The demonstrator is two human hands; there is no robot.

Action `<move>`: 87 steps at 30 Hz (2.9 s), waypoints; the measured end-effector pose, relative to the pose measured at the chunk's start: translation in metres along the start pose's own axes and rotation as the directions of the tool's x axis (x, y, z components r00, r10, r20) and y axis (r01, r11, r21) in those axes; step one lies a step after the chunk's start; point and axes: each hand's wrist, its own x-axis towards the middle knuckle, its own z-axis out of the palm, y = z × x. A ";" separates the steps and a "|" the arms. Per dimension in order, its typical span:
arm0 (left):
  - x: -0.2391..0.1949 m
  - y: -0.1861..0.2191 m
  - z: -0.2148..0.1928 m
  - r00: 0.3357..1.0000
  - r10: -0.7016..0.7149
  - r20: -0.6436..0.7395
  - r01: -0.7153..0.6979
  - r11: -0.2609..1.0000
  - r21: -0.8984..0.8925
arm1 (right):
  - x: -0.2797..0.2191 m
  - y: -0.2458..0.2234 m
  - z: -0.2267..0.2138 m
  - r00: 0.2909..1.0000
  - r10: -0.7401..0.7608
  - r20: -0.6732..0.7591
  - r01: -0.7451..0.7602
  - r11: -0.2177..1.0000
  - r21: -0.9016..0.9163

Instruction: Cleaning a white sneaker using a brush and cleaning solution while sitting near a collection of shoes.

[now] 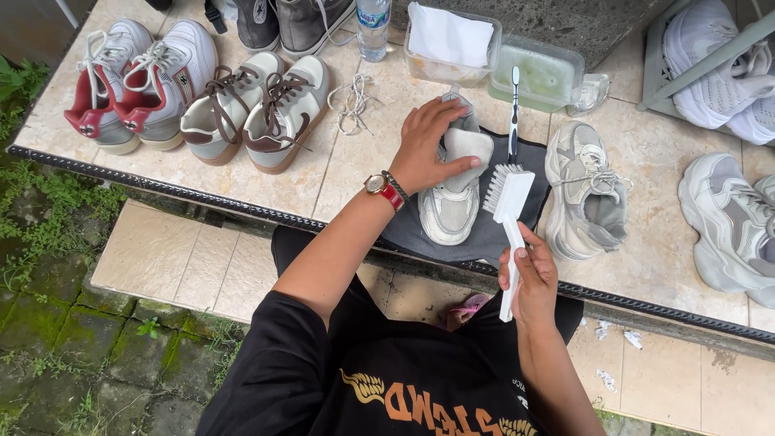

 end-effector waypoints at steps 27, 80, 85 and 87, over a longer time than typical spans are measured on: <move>0.011 -0.010 0.007 0.946 -0.321 0.048 0.310 0.848 -0.430 | 0.055 -0.027 0.052 0.999 -0.020 0.049 0.031 0.969 -0.247; -0.026 -0.019 0.026 0.748 -0.604 0.275 0.467 0.184 -0.865 | 0.057 -0.014 0.010 0.997 -0.038 -0.072 0.012 0.944 -0.330; -0.021 -0.022 0.044 0.751 -0.594 0.288 0.452 0.145 -0.880 | 0.051 -0.025 0.052 0.999 -0.022 0.044 0.033 0.963 -0.266; -0.026 -0.046 0.059 0.754 -0.577 0.313 0.443 0.097 -0.891 | 0.056 -0.012 0.051 0.994 -0.076 0.077 0.096 0.946 -0.309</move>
